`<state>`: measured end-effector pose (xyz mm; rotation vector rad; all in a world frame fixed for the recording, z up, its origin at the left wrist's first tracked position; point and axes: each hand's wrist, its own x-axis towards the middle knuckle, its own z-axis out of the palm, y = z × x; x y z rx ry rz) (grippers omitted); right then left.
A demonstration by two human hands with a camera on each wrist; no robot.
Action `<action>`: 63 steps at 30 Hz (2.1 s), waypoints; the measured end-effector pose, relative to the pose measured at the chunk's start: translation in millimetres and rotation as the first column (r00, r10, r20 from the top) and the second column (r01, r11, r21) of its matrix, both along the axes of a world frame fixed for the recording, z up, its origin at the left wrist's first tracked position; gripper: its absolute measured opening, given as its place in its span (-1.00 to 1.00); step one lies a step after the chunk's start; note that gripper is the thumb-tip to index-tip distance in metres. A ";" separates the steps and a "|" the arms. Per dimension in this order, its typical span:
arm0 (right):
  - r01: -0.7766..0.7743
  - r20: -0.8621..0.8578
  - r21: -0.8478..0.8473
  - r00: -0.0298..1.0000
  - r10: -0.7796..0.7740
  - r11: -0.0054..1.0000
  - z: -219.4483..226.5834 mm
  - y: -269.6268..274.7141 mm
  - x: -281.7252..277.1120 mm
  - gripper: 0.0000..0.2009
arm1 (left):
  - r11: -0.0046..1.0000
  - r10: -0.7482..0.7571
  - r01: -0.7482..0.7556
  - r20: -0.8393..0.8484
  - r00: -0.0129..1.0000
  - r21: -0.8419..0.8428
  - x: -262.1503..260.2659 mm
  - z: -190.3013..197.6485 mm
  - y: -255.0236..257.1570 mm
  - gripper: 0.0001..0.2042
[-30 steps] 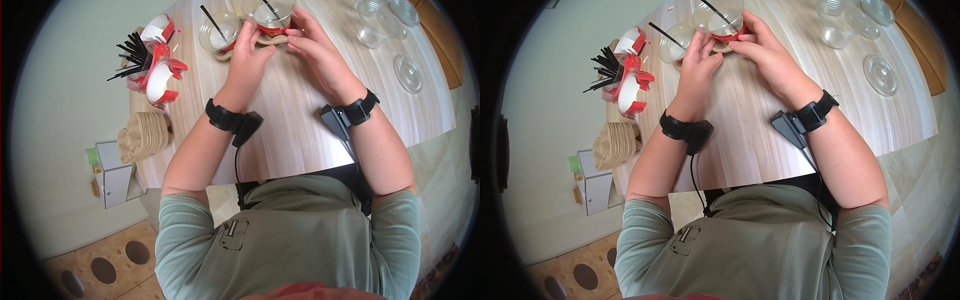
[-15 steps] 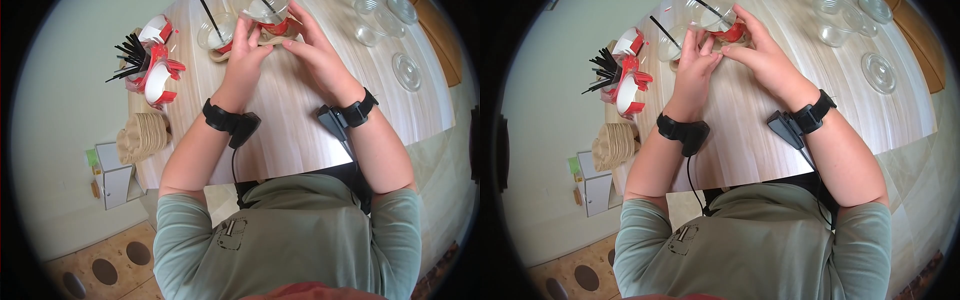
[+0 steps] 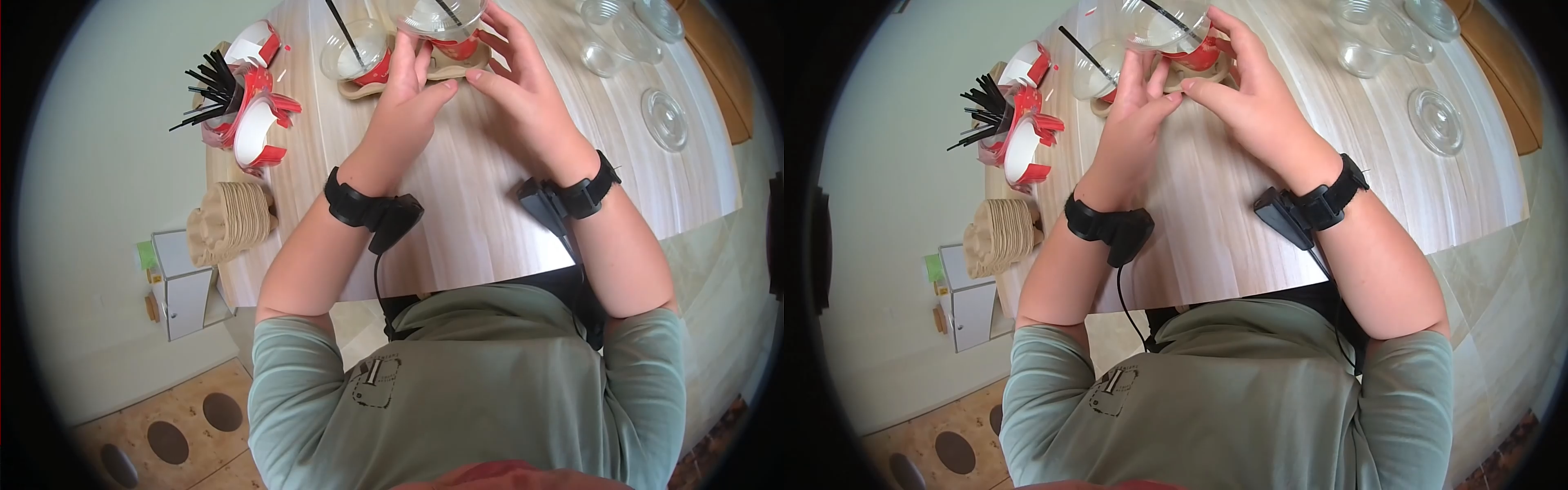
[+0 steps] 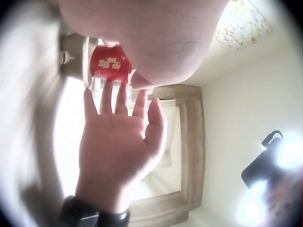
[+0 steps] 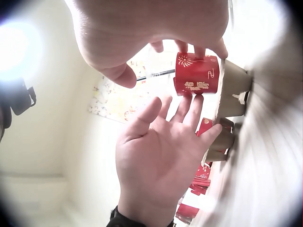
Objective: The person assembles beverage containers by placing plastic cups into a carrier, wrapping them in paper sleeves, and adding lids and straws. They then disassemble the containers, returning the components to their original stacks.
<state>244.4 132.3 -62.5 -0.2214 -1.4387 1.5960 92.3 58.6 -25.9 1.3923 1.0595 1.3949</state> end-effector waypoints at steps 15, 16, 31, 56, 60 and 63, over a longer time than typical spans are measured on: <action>0.046 0.083 0.203 0.994 -0.064 0.978 17.9 -18.1 2.7 -0.42 | 0.991 0.132 -0.122 -0.249 0.960 0.053 -21.6 13.9 -80.9 -0.08; 0.007 0.105 0.168 0.994 -0.024 0.986 16.7 -19.8 1.8 -0.42 | 0.986 0.165 -0.169 -0.206 0.965 -0.004 -22.0 17.2 -89.8 -0.09; -0.192 0.427 -0.075 0.881 0.205 0.979 10.0 -26.9 1.6 -0.48 | 0.872 0.357 -0.385 -0.147 0.923 -0.302 -28.9 5.1 -74.1 -0.25; -0.080 0.166 -0.119 0.981 0.099 0.990 5.6 -5.8 2.9 -0.12 | 0.848 0.529 -0.473 -0.435 0.729 0.239 -50.3 -31.6 -0.3 -0.25; -0.125 0.101 -0.146 0.985 0.141 0.981 7.3 -5.2 2.1 -0.08 | 0.834 0.552 -0.479 -0.391 0.736 0.276 -31.3 -4.1 -14.2 -0.17; -0.139 -0.053 -0.056 0.989 0.136 0.989 -5.8 -1.1 -4.2 -0.06 | 0.714 0.663 -0.334 -0.438 0.607 0.616 -40.4 -4.5 -19.5 -0.09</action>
